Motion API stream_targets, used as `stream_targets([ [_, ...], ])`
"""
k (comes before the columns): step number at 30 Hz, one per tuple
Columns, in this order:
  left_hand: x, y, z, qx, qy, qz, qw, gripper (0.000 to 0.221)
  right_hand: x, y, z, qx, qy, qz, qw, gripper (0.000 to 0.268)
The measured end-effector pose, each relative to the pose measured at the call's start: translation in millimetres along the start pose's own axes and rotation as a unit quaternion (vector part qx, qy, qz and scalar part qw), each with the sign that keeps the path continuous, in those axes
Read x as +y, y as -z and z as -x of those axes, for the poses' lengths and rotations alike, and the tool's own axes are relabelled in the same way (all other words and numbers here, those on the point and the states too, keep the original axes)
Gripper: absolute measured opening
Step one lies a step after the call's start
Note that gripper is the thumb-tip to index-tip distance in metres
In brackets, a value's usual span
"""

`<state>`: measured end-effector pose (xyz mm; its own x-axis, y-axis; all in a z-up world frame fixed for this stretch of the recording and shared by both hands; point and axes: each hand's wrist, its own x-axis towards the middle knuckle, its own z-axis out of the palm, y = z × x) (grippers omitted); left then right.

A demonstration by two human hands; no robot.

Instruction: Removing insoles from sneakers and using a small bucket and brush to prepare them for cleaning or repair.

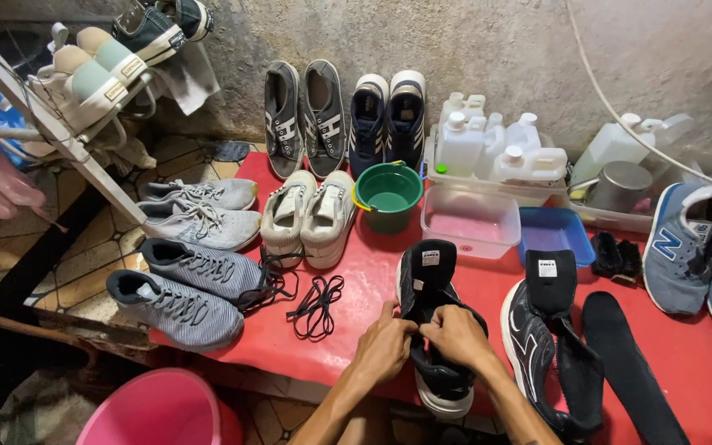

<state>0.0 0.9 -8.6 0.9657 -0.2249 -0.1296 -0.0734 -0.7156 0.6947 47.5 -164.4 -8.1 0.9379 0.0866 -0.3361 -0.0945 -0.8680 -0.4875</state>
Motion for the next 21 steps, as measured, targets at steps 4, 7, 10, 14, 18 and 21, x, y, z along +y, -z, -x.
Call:
stream_targets([
  [4, 0.0, -0.2, -2.2, 0.001, 0.033, 0.028, 0.999, 0.034, 5.0, 3.5, -1.4, 0.019, 0.000, -0.078, 0.997, 0.028],
  [7, 4.9, 3.5, 0.9, -0.003, 0.063, 0.057, 0.996, 0.041, 4.7, 4.8, -1.6, 0.034, 0.000, -0.118, 0.992, 0.029],
  [10, 24.7, 11.5, 5.5, -0.019, 0.104, 0.084, 0.991, 0.030, 1.7, 2.6, -0.8, 0.056, -0.019, -0.106, 0.993, 0.026],
  [14, 16.8, -30.6, 5.0, -0.005, 0.065, 0.077, 0.995, 0.041, 7.6, -6.8, -4.4, 0.099, 0.003, -0.134, 0.986, 0.029],
  [18, -22.2, -84.4, -16.3, 0.049, 0.093, 0.069, 0.992, 0.035, 1.4, -4.4, 13.7, 0.121, 0.070, -0.108, 0.984, 0.023],
  [21, -31.1, -88.5, -22.1, 0.072, 0.104, 0.113, 0.985, 0.029, 2.0, -3.4, 29.3, 0.137, 0.136, -0.075, 0.978, 0.015],
])
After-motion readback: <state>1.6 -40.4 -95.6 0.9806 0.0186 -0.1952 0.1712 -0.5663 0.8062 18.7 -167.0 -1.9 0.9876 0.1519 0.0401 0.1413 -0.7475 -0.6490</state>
